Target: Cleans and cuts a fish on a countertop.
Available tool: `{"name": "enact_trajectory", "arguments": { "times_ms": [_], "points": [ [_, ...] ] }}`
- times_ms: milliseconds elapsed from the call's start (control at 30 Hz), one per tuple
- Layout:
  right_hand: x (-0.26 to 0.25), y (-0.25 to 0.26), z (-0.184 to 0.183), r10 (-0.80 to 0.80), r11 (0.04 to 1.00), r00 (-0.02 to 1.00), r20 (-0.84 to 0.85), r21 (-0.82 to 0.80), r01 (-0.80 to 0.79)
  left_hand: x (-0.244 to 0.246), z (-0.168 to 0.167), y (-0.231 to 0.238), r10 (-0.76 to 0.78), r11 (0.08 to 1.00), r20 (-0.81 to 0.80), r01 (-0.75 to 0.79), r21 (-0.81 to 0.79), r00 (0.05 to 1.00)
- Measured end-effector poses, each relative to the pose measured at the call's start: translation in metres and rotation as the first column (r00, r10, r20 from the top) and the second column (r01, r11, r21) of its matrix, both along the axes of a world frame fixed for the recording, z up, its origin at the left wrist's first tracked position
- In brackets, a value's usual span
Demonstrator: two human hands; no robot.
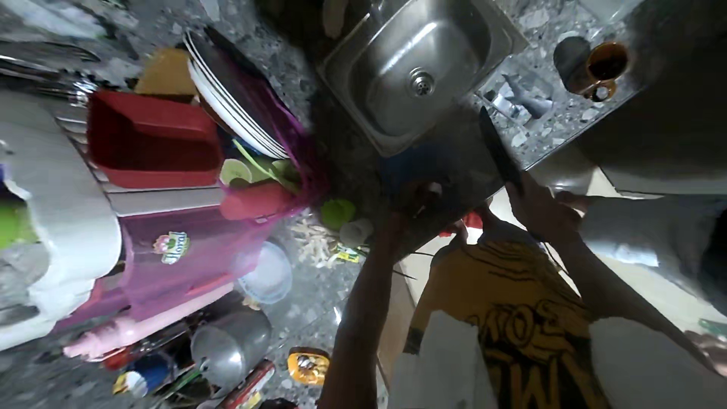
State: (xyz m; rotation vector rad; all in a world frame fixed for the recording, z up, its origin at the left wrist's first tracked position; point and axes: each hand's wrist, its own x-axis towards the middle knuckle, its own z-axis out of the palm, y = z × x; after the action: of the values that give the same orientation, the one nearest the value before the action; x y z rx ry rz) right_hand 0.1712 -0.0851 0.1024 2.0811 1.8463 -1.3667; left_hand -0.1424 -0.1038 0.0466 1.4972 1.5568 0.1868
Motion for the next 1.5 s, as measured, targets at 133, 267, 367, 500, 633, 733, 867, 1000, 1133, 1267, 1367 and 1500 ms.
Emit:
{"name": "enact_trajectory", "arguments": {
  "times_ms": [133, 267, 367, 500, 633, 733, 867, 1000, 1133, 1267, 1367, 1500],
  "points": [
    [0.009, 0.017, -0.012, 0.008, 1.000, 0.999, -0.044, 0.021, -0.007, -0.017, 0.006, 0.006, 0.298, 0.954, 0.040, -0.296, -0.056, 0.954],
    [0.012, 0.036, -0.018, 0.028, 1.000, 0.997, -0.073, 0.014, -0.027, -0.024, 0.004, 0.036, 0.320, 0.947, -0.127, -0.319, 0.027, 0.939],
    [0.014, 0.049, -0.026, 0.071, 0.997, 0.994, -0.081, -0.010, -0.072, -0.025, -0.001, 0.046, 0.165, 0.986, -0.355, -0.162, 0.037, 0.920],
    [0.018, 0.062, -0.035, 0.051, 0.996, 0.994, -0.095, -0.068, -0.057, 0.035, 0.004, 0.024, 0.282, 0.947, -0.520, -0.148, 0.285, 0.806],
    [0.018, 0.070, -0.040, 0.045, 0.990, 0.994, -0.102, -0.129, -0.058, 0.117, -0.003, 0.014, 0.438, 0.898, -0.463, -0.395, 0.193, 0.770],
    [0.018, 0.072, -0.041, 0.057, 0.992, 0.990, -0.126, -0.105, -0.071, 0.129, -0.039, 0.025, 0.551, 0.831, -0.466, -0.505, 0.233, 0.692],
    [0.016, 0.076, -0.043, 0.094, 0.986, 0.986, -0.135, -0.124, -0.111, 0.124, -0.036, 0.029, 0.624, 0.779, -0.320, -0.600, 0.184, 0.713],
    [0.007, 0.076, -0.045, 0.129, 0.976, 0.985, -0.118, -0.161, -0.148, 0.103, -0.011, 0.034, 0.666, 0.736, -0.138, -0.676, -0.037, 0.733],
    [-0.005, 0.071, -0.047, 0.240, 0.957, 0.966, -0.092, -0.144, -0.251, 0.084, -0.006, 0.035, 0.580, 0.791, -0.111, -0.590, -0.161, 0.807],
    [-0.023, 0.064, -0.052, 0.363, 0.921, 0.929, -0.065, -0.128, -0.369, 0.079, -0.009, 0.037, 0.520, 0.834, -0.194, -0.543, -0.095, 0.832],
    [-0.036, 0.056, -0.061, 0.440, 0.886, 0.898, -0.012, -0.158, -0.437, 0.082, -0.011, 0.038, 0.507, 0.851, -0.229, -0.525, -0.020, 0.831],
    [-0.055, 0.048, -0.069, 0.470, 0.865, 0.882, 0.028, -0.213, -0.454, 0.083, -0.024, 0.028, 0.546, 0.837, -0.195, -0.540, 0.088, 0.815]
  ]
}}
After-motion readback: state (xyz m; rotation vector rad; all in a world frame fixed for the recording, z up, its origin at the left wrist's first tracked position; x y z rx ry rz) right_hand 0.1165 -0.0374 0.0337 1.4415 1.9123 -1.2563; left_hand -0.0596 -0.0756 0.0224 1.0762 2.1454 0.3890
